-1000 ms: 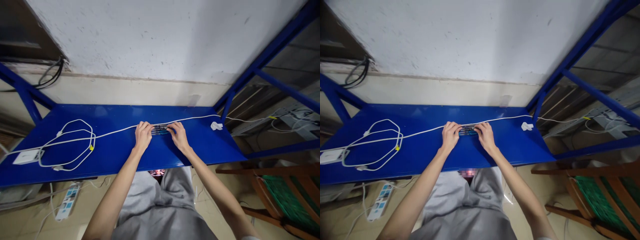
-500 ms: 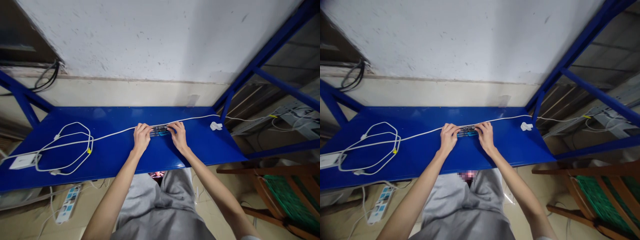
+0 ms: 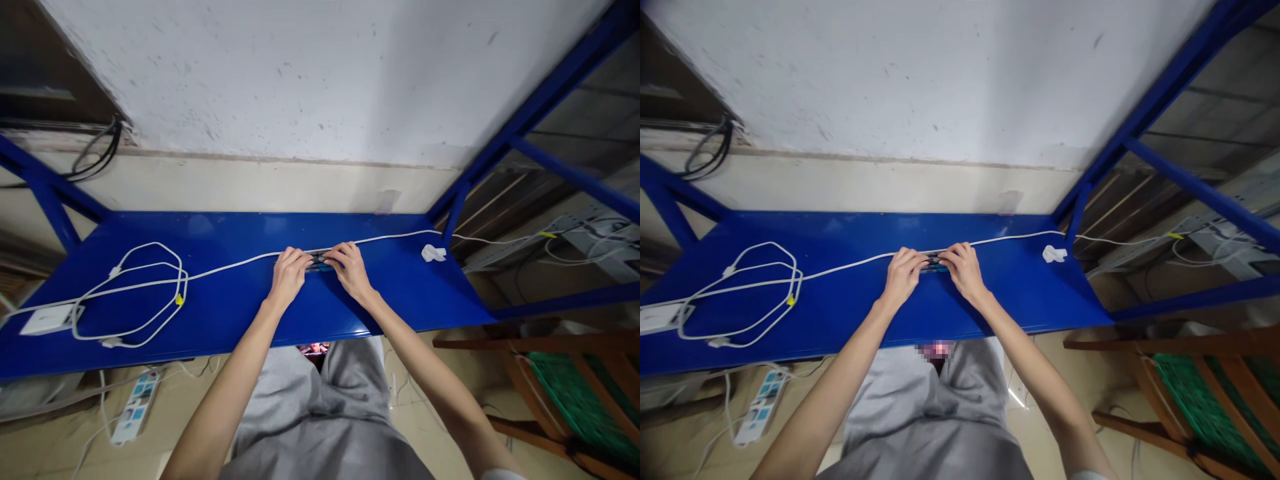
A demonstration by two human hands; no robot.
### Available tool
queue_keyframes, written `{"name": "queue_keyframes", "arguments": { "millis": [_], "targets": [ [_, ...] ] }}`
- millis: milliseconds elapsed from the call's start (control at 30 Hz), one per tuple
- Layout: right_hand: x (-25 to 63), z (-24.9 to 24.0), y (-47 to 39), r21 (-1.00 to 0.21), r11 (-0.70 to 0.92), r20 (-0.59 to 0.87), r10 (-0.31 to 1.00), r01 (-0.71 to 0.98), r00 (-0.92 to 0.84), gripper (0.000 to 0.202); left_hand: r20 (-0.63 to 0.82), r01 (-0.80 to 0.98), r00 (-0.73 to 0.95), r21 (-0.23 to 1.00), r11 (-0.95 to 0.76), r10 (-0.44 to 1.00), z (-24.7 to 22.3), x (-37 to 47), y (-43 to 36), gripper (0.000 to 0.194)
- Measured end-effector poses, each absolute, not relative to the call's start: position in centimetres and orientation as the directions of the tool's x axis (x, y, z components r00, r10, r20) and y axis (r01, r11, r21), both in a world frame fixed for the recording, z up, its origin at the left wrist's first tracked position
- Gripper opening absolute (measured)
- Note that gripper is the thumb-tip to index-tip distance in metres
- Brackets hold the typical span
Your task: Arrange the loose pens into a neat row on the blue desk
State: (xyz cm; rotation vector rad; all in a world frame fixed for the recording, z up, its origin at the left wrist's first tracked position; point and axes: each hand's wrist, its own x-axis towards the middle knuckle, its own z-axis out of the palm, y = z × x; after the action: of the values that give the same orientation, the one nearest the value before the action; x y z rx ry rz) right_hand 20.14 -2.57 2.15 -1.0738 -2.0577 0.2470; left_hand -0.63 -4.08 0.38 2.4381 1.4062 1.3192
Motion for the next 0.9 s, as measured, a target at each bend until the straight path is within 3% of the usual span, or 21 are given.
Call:
{"name": "queue_keyframes", "arguments": {
  "millis": [167,367,500,633,800,900],
  "targets": [
    [19.5,1.5,-2.0,-0.538,0.678,0.586,0.728,0.501,-0.356,0.024,0.628,0.653,0.307,0.408,-0.638,0.715,0.6,-0.4,-3.8,0.042],
    [19.1,0.3,-1.9,-0.651,0.549,0.523,0.825,0.524,-0.215,0.045,0.622,0.668,0.458,0.230,-0.708,0.635,1.6,0.2,-2.6,0.027],
    [19.1,0.5,-2.2,-0.710,0.553,0.490,0.833,0.436,-0.257,0.032,0.646,0.697,0.465,0.154,-0.700,0.605,1.2,0.2,-3.0,0.024],
    [18.9,1.0,-2.3,-0.714,0.615,0.518,0.785,0.333,-0.340,0.022,0.649,0.726,0.426,0.170,-0.666,0.631,1.1,0.1,-3.5,0.022],
    [19.0,1.2,-1.8,-0.722,0.627,0.613,0.776,0.293,-0.149,0.019,0.658,0.639,0.477,0.196,-0.744,0.583,1.8,0.3,-2.5,0.028],
    [19.2,1.7,-0.5,-0.675,0.664,0.653,0.741,0.321,-0.157,0.019,0.709,0.577,0.485,0.181,-0.797,0.512,2.0,-0.1,-1.2,0.033]
  ]
}}
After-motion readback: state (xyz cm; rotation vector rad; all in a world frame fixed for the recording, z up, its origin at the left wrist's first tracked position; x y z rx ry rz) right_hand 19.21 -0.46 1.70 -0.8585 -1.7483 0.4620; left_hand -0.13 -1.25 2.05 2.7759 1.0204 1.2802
